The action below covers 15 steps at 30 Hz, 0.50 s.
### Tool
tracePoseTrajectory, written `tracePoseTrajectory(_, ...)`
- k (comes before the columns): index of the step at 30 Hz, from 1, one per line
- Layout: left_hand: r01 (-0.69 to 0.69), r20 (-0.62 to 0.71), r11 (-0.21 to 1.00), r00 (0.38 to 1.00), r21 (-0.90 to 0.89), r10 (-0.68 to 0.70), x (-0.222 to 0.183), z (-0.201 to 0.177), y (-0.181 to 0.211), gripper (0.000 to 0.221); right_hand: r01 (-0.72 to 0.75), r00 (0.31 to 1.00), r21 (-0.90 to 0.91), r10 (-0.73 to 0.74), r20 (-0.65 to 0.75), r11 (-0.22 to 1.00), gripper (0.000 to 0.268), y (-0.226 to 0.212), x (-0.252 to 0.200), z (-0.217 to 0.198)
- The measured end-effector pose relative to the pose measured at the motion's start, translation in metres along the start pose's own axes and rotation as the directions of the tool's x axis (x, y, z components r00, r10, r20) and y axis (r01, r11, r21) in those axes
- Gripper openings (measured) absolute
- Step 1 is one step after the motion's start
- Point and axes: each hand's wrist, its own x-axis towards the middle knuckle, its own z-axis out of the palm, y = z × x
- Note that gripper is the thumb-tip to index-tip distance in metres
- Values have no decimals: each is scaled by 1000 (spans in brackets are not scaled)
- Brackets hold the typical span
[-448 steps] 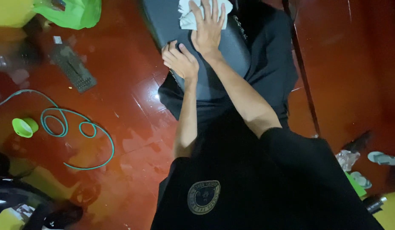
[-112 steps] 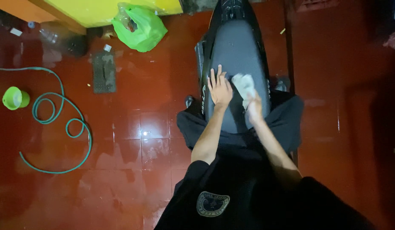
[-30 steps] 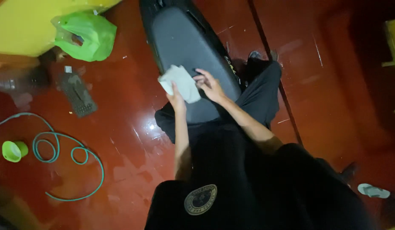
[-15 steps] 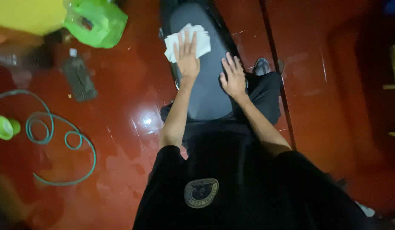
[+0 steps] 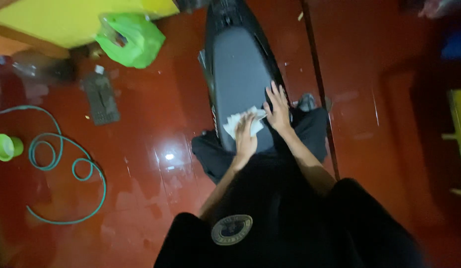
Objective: The person wipes the seat of a motorcycle with a white cloth. They repeatedly wipe different sections of the seat, fold the cloth, and continue cleaning the surface.
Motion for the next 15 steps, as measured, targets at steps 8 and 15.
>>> tracePoseTrajectory(8,666,292,402,680,-628,-672,21,10,-12,65,-544,814,432,330,477,719,44,-33,-7,-36)
tracePoseTrajectory(15,474,313,733,879,-488,-360,54,-3,-25,56,-686,505,594,312,805,-420,48,13,-63,45)
